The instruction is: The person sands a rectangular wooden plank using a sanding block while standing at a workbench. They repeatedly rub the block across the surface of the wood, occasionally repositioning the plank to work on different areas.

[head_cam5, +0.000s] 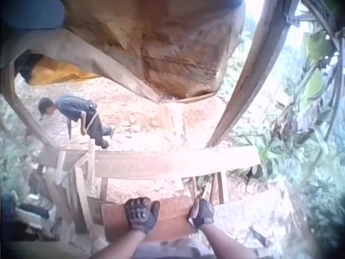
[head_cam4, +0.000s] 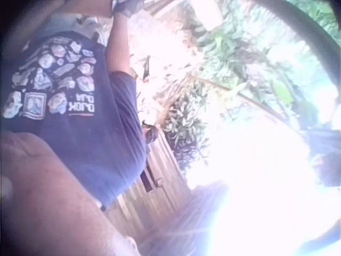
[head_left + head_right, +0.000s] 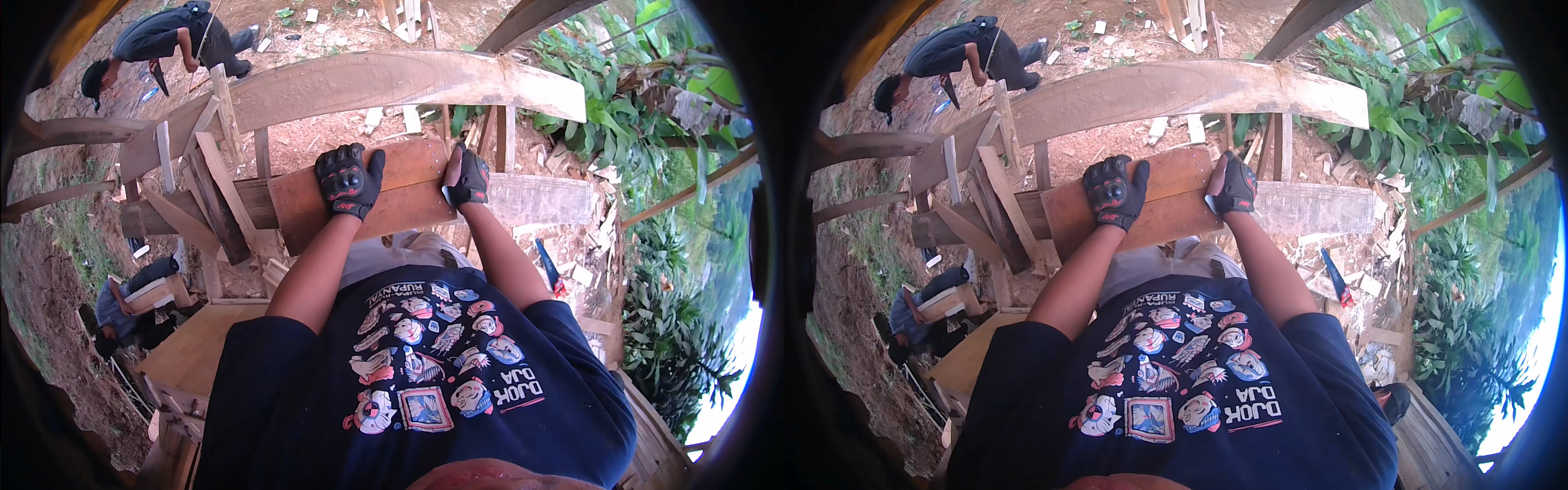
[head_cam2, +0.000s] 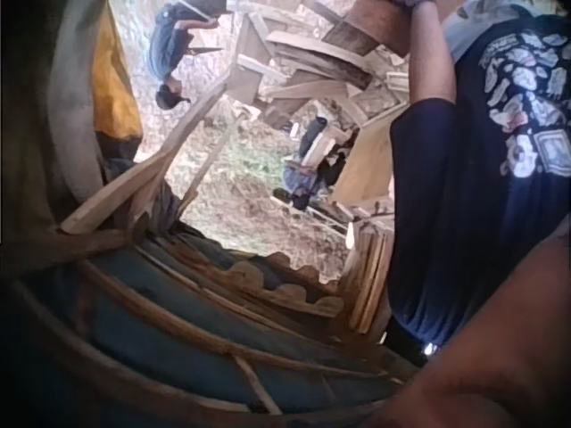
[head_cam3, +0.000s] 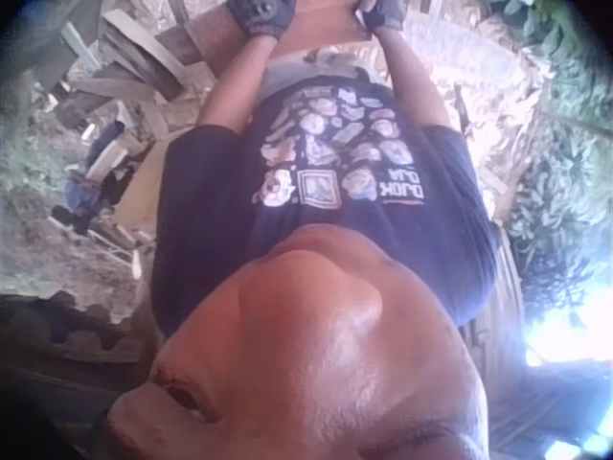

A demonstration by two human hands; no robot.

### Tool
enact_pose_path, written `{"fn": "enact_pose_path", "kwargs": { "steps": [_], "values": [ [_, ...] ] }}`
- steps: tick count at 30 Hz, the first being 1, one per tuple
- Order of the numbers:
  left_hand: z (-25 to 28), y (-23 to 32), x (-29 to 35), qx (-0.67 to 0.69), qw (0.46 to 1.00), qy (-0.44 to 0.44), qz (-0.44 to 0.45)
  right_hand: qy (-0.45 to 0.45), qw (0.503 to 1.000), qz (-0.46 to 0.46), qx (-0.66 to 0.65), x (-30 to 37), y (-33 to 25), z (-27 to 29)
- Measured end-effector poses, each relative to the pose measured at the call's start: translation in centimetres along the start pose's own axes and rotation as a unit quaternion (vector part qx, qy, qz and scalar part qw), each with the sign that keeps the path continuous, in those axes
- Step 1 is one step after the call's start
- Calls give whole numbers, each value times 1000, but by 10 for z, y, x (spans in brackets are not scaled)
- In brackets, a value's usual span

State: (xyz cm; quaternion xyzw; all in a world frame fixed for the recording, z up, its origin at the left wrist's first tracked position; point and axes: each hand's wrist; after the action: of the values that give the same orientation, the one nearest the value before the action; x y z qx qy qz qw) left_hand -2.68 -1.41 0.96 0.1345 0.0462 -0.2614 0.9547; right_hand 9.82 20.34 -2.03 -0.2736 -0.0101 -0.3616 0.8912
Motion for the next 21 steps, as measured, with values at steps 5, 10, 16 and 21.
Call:
{"fn": "enact_pose_path", "kwargs": {
  "steps": [5,10,16,21],
  "values": [
    [1,-3,5,2,1000,2,0,-19,999,-27,24,46,6,1],
    [1,-1,3,-15,1000,7,-4,12,1000,25,8,22,3,2],
    [1,0,0,-22,1000,-10,1,-5,1000,-10,8,5,-7,8],
    [-2,-3,3,-18,1000,6,-2,-72,997,-35,19,61,27,4]
  ]
}}
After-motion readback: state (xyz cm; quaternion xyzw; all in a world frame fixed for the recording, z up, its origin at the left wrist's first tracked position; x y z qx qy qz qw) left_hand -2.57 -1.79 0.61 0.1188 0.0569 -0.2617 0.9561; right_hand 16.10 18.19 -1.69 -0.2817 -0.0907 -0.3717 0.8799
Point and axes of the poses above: each hand's wrist, its own x-axis away from the middle knuckle, its own z-axis out of the back of the hand, y = z × x, and after that the axes turned 1 degree about -z, right-handed
